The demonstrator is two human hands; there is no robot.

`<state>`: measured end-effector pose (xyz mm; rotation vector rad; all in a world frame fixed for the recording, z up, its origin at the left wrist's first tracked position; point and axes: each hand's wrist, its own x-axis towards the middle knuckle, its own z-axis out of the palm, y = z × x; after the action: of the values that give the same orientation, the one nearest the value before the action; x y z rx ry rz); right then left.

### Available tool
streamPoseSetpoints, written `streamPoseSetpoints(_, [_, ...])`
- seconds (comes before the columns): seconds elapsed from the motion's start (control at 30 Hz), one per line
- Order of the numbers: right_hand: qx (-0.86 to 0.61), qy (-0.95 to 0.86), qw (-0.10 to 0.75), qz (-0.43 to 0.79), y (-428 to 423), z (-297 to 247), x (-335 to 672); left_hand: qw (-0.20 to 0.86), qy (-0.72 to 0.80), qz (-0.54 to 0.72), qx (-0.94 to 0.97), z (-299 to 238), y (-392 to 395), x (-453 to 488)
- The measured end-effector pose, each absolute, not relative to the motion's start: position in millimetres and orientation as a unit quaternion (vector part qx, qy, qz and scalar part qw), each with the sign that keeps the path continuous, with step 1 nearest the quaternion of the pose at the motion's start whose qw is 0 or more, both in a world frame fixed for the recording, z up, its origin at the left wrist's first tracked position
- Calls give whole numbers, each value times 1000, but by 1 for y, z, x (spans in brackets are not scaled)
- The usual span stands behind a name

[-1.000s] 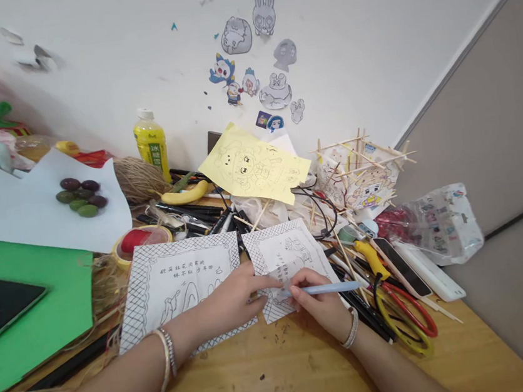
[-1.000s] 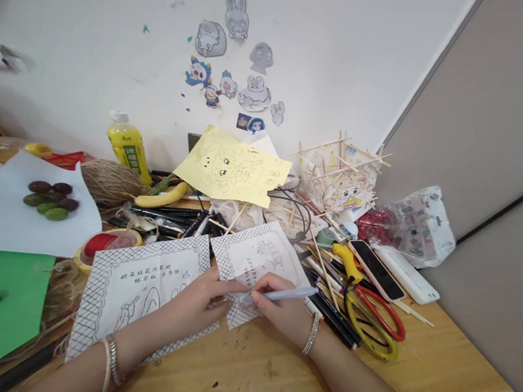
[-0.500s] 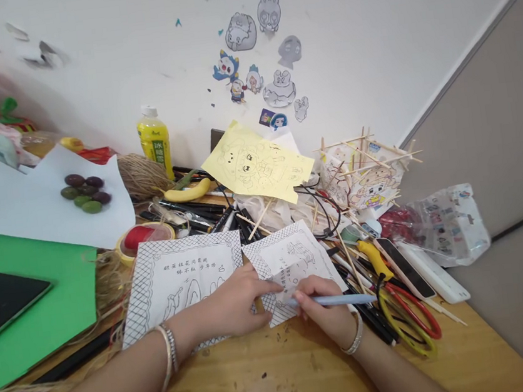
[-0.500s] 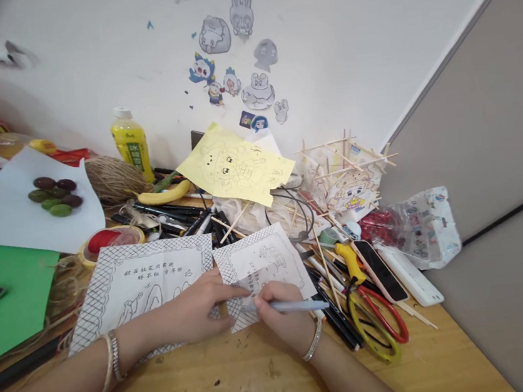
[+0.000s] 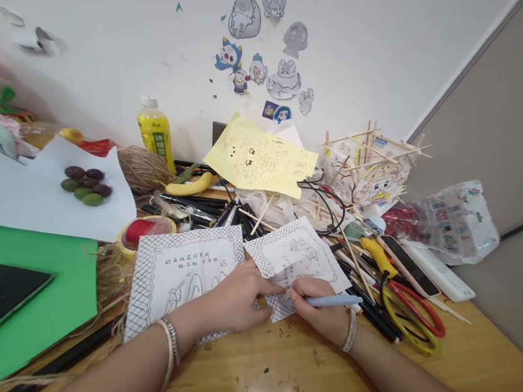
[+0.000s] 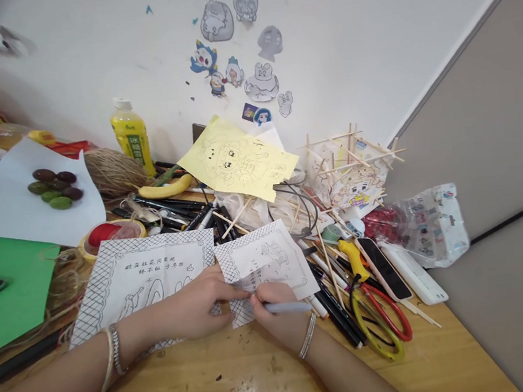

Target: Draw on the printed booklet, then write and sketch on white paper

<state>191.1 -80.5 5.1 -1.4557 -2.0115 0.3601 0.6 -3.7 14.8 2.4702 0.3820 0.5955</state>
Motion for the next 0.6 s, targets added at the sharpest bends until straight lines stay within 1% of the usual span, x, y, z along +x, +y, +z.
streamPoseSetpoints(0.27, [-553, -767, 302, 127, -80, 7, 190, 277, 136, 223, 925, 17, -5, 1])
streamPoseSetpoints(0.6, [-548, -759, 321, 142, -82, 5, 191, 272, 141, 230, 924, 11, -3, 0])
